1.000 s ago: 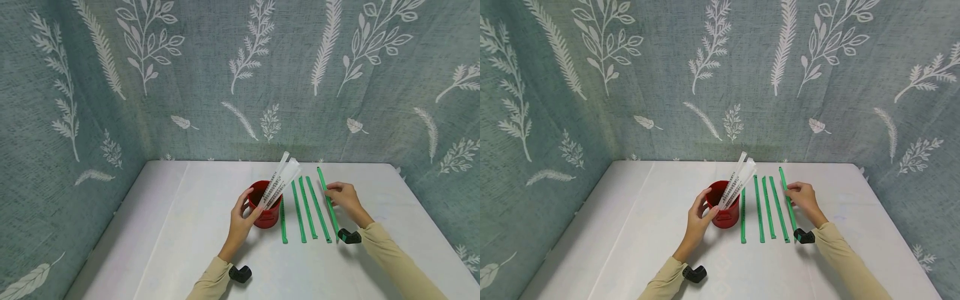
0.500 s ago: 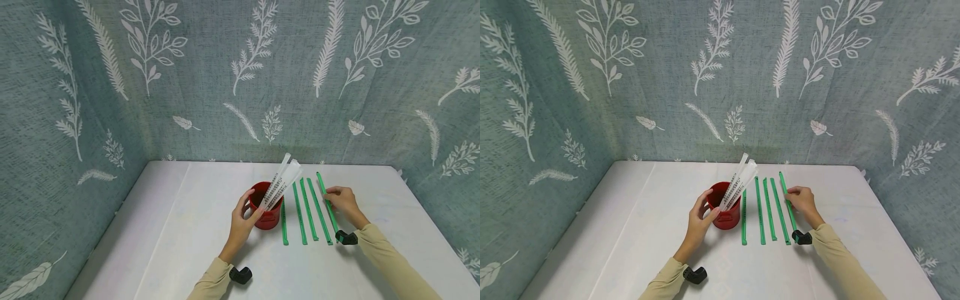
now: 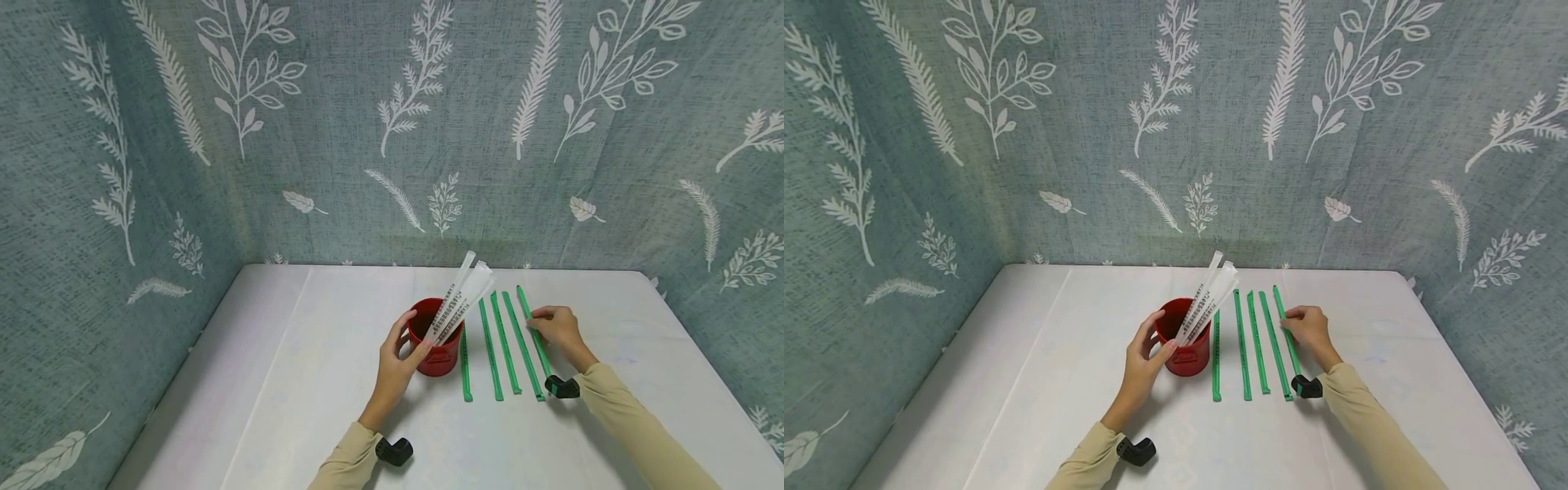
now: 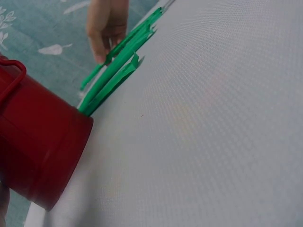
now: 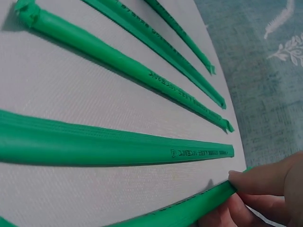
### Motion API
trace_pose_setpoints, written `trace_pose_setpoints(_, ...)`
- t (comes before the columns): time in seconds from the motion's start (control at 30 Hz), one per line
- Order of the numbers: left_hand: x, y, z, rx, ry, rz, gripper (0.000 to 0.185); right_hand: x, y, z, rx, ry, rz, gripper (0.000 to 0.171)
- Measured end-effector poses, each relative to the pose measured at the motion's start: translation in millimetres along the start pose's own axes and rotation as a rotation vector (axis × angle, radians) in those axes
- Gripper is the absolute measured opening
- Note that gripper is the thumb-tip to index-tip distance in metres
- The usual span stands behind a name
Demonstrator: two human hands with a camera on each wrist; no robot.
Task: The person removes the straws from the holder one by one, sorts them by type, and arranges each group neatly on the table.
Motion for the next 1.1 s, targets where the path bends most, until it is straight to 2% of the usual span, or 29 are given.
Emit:
trace_pose_setpoints(0.43, -0.6, -0.1, 0.0, -0.001, -0.013, -0.012, 0.056, 9.8, 2.6, -0.4, -0.043, 0.102, 0.100, 0.022)
trace_pose_setpoints(0.73, 0.8, 0.8, 0.5, -0.001, -0.016, -0.006, 0.056, 7.4, 3.3, 3.2, -0.066, 0.161, 0.107, 0.017)
trace_pose_setpoints(1.1, 2.6, -0.1, 0.1, -0.002, -0.028, -0.007, 0.056, 6.3, 6.1, 5.3, -0.013, 0.163, 0.126, 0.018)
Point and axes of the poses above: each hand's wrist, its own y-axis away from the middle knuckle, its own z-axis out of the back of the hand, x = y × z, the point moved 8 cm from there along -y, towards the middle knuckle, and after that the axes turned 6 degrees about -x, right-handed, at the moved point
